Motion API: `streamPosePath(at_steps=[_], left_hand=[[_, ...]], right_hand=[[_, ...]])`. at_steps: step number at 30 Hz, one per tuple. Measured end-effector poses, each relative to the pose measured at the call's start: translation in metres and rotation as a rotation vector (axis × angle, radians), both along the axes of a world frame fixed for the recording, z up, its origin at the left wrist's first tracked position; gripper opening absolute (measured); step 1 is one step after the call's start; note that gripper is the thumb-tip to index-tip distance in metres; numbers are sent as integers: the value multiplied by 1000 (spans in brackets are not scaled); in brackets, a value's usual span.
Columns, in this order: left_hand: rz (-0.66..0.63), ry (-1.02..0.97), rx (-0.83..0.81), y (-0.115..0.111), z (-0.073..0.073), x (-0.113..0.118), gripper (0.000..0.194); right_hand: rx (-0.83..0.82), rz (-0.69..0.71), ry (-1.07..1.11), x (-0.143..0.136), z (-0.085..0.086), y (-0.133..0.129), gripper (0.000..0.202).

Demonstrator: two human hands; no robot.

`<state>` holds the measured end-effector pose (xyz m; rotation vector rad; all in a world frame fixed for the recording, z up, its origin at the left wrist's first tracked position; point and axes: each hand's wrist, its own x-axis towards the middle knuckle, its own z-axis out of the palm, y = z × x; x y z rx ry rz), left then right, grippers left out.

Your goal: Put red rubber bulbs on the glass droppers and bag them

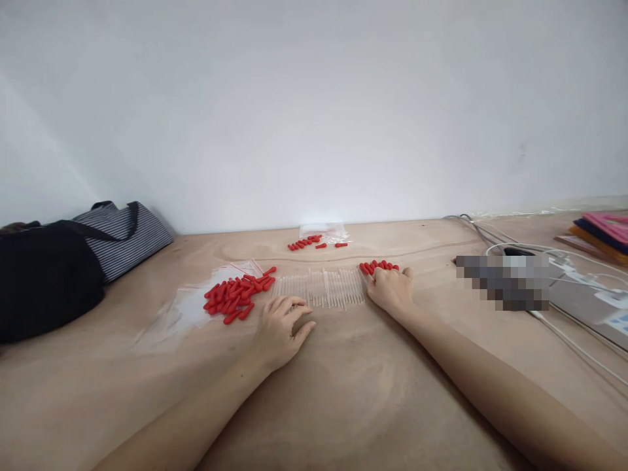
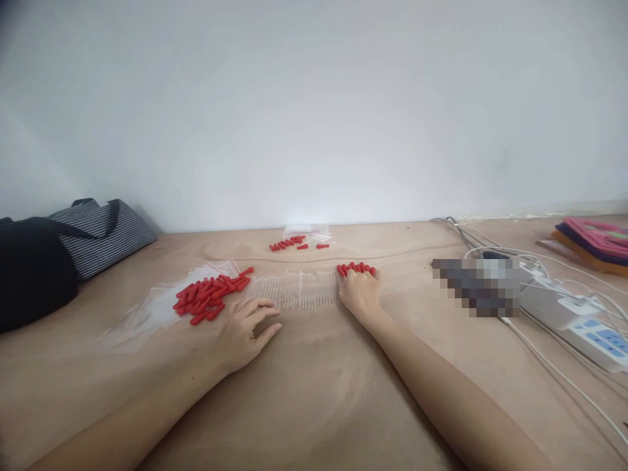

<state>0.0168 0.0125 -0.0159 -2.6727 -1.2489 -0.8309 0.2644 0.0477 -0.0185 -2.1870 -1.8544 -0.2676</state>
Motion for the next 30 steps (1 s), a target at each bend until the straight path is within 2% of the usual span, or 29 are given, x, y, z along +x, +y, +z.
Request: streamPosePath(at_steps=[5,9,14,17,22,28,30], left_hand=[[43,11,17,-1,0,0,10],[206,29,91,4,2,-5,9],[459,90,127,27,14,-28,11],[569,151,73,43,22,-39,16],[618,258,-48,63,27,-36,24],[752,193,-182,101,30,-30,28],[785,183,-246,116,31,-32,27]], right_hand=[[13,10,11,0,0,1,27],[-38,35,36,-1,2,1,28],[-116,20,41,-5,7,5,27],[-153,7,47,-9,9,9,23],[-185,-5,64,-11,12,10,21],[-132,39,79,-6,10,-3,24],[-62,83,86,-5,5,-9,23]])
